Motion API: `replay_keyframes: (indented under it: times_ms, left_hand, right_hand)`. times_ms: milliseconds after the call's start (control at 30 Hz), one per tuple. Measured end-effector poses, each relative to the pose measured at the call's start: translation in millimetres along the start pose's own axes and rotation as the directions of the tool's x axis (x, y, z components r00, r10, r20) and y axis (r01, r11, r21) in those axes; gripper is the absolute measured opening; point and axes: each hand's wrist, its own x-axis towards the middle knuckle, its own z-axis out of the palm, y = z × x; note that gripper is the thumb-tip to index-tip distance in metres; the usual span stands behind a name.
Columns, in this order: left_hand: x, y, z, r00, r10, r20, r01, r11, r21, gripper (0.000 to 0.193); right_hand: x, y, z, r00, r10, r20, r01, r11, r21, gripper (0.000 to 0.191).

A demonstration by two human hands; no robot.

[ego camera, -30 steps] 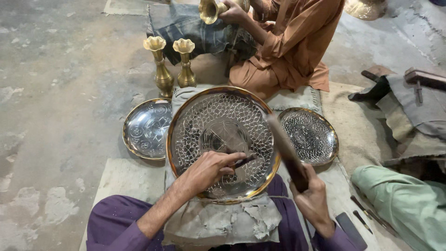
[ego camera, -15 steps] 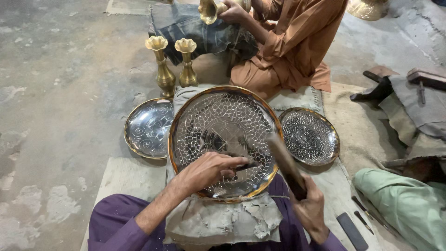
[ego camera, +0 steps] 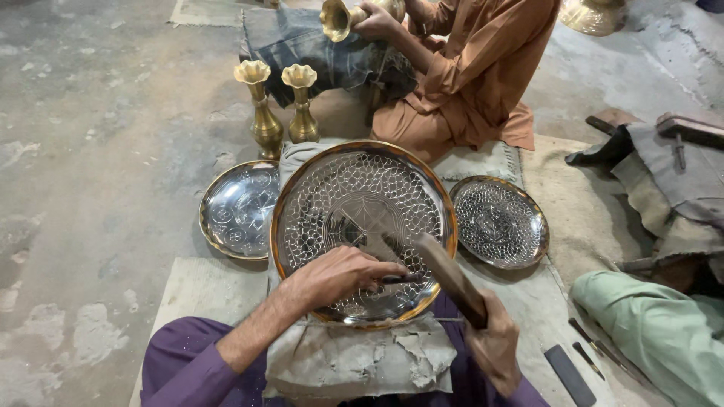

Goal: The person sits on the floor engraving decorative patterns into a large brass tray, holding a chisel against the surface with one hand and striking it with a wooden mallet with the other, repositioning the chisel repeatedly across the patterned design.

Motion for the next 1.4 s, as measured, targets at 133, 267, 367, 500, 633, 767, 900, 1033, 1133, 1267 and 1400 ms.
replay_keyframes:
  times_ms: [133,267,367,500,633,767,900,1033,1133,1267,1400]
  left_hand:
    - [-1.1,-3.4,0.6,0.999,0.036,0.034,-0.037,0.998,0.05,0.043]
    - [-1.6,-6.7,2.0,0.99,0.142,0.01,-0.142,0.986,0.083,0.04]
    - [-1.6,-6.5,4.5,0.992,0.116,0.046,-0.122,0.98,0.155,0.043]
    - [-3.8,-6.2,5.3,0.998,0.038,0.044,-0.042,0.995,0.092,0.043]
    - [-9.5,-5.7,7.9,0.991,0.118,-0.069,-0.102,0.974,0.2,0.053]
    - [-10.6,-6.9,11.5,0.995,-0.005,-0.1,0.012,0.997,0.075,0.053]
    - [-14.3,-6.2,16.9,0.985,-0.046,-0.164,0.063,0.993,0.1,0.061]
    - [-18.1,-1.0,23.7,0.954,-0.156,-0.254,0.158,0.987,-0.014,0.055]
    - [-21.6,1.8,25.8,0.926,-0.199,-0.32,0.189,0.98,-0.065,0.057]
    - [-27.9,3.0,32.7,0.855,-0.228,-0.467,0.159,0.97,-0.183,0.052]
    - [-30.0,-6.1,43.4,0.824,-0.31,-0.475,0.224,0.947,-0.231,0.049]
  right_hand:
    - [-8.6,1.6,10.5,0.998,-0.043,-0.036,0.055,0.894,0.444,0.03]
    - [-11.8,9.2,10.3,0.993,0.097,-0.064,-0.073,0.95,0.302,0.04]
    - [-10.8,19.2,8.6,0.992,-0.122,-0.026,0.124,0.955,0.268,0.043]
    - [-11.7,25.7,17.0,0.999,-0.03,-0.033,0.037,0.975,0.218,0.036]
    - [-10.7,19.9,20.0,0.999,0.044,-0.011,-0.038,0.951,0.308,0.039]
    - [2.8,5.9,6.2,0.998,0.051,0.048,-0.064,0.945,0.321,0.041]
    - [24.6,-9.5,-14.9,0.971,0.002,0.238,0.032,0.99,-0.14,0.052]
    - [45.2,-28.3,-28.1,0.961,0.097,0.26,-0.14,0.978,0.153,0.049]
    - [62.0,-41.3,-43.1,0.916,0.07,0.395,-0.081,0.997,0.012,0.055]
    - [82.8,-62.5,-59.2,0.956,-0.145,0.257,0.148,0.989,0.008,0.063]
    - [102.7,-82.6,-73.7,0.931,-0.353,0.095,0.322,0.915,0.244,0.067]
